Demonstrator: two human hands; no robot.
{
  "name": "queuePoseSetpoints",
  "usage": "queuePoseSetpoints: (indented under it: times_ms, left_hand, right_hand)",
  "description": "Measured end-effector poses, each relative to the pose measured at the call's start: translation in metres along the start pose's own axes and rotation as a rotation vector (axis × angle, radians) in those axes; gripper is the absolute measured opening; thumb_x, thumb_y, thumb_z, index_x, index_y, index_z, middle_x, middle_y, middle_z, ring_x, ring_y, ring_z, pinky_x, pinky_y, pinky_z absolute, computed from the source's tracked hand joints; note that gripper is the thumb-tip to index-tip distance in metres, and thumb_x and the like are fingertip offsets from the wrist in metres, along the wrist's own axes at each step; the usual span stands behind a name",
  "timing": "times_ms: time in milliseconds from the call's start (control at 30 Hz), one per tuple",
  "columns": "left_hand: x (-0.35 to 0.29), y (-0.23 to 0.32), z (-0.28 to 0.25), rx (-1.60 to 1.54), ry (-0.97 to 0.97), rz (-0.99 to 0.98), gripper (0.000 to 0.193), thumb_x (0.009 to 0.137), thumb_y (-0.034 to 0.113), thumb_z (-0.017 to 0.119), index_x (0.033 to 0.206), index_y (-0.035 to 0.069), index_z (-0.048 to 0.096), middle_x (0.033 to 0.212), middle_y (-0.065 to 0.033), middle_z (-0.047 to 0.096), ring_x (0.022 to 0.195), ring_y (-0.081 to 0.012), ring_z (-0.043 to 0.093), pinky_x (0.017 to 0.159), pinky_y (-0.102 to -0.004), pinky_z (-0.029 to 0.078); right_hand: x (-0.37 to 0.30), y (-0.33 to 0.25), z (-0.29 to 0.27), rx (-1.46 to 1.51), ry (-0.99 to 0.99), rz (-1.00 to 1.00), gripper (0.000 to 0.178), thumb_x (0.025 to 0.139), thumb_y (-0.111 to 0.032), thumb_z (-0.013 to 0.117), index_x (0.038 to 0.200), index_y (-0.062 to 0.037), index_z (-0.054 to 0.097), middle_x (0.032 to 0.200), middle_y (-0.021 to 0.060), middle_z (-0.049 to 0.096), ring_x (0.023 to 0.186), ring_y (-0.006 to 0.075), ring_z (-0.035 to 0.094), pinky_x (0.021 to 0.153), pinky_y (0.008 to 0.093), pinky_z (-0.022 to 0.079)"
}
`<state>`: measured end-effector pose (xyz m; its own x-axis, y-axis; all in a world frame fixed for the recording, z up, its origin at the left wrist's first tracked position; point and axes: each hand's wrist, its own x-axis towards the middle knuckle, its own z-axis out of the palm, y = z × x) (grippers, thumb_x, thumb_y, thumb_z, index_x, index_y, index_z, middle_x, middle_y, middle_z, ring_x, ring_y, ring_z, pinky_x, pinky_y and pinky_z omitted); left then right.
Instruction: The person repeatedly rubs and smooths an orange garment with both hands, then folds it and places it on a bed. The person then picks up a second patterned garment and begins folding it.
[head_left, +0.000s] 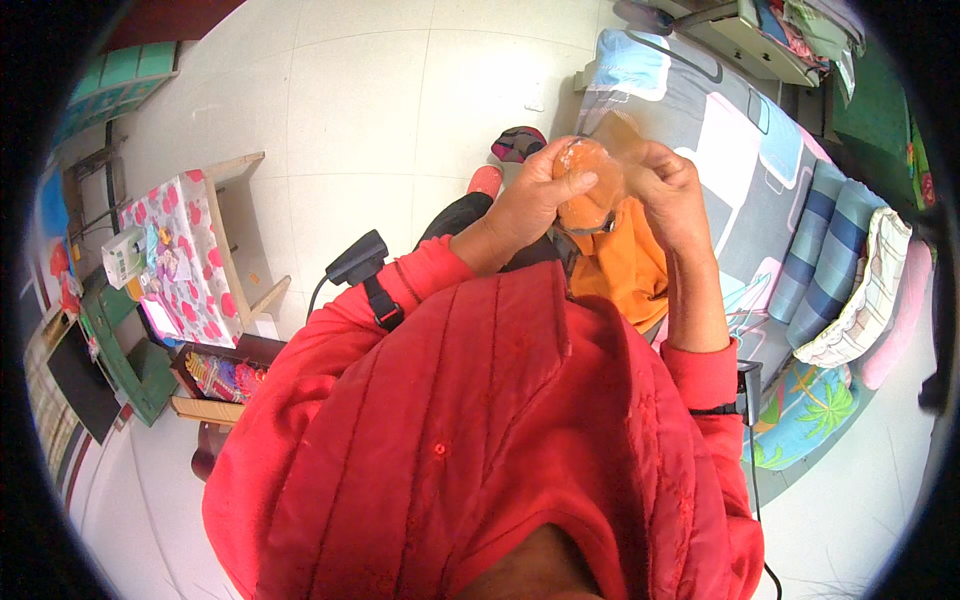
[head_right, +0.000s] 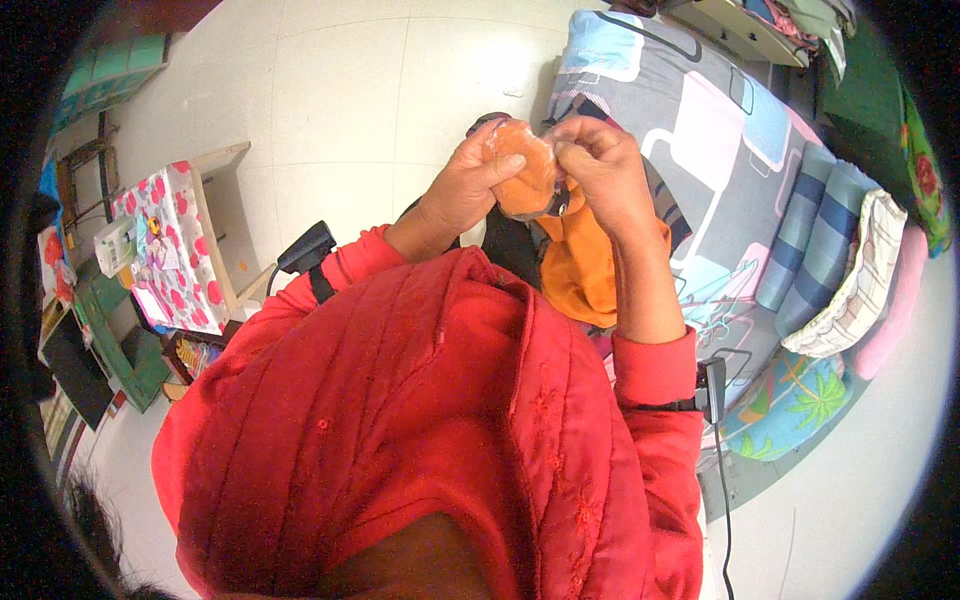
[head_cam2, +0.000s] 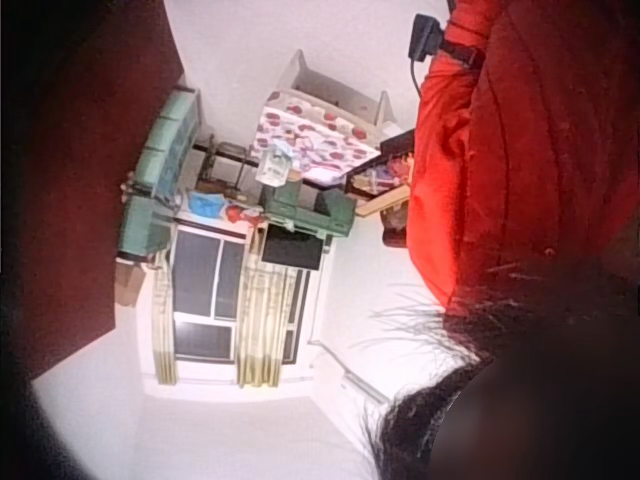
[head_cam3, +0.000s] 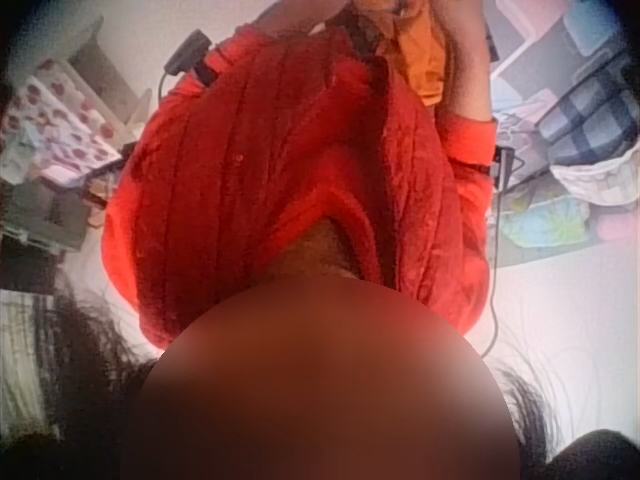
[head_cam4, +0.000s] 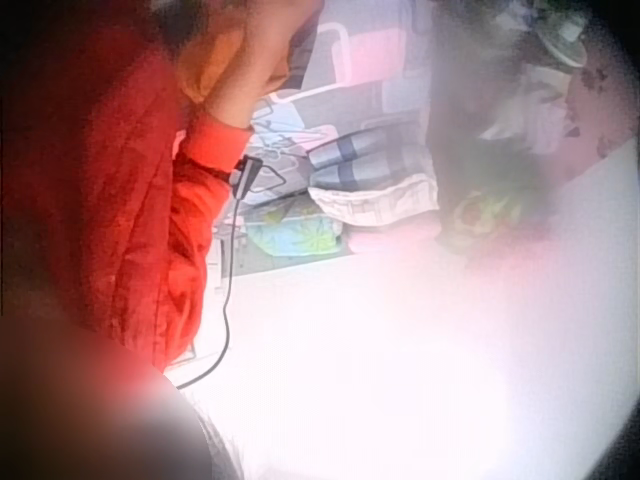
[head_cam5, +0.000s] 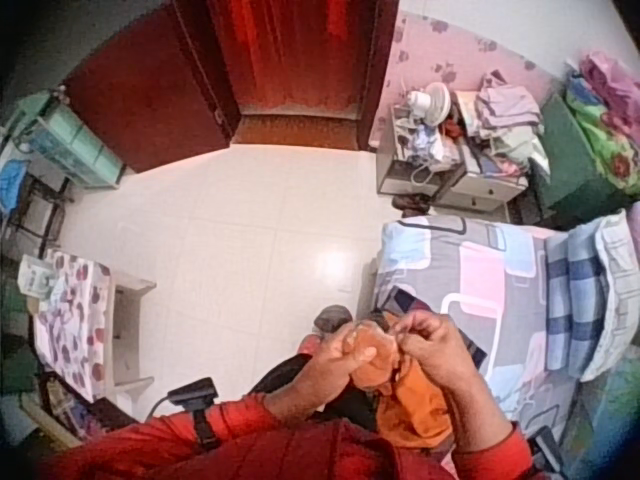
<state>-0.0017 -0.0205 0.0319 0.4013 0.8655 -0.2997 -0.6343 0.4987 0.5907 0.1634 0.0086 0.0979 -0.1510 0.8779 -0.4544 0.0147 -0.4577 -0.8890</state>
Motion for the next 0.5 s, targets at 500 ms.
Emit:
queuePoseSetpoints:
  times_ms: [500]
  left_hand:
    - [0.007,-0.006,-0.01,0.005,-0.109,-0.046,0.038,0.085,0.003,0.058,0.121,0.0,0.047,0.11,-0.0048,0.057,0.101,-0.0117,0.055,0.089,-0.0271,0.045]
  right_hand:
    - [0.011,-0.007,-0.007,-0.063,-0.071,0.062,0.011,0.081,-0.004,0.056,0.089,0.0012,0.061,0.077,0.0014,0.06,0.068,0.0069,0.054,0.062,0.0212,0.045]
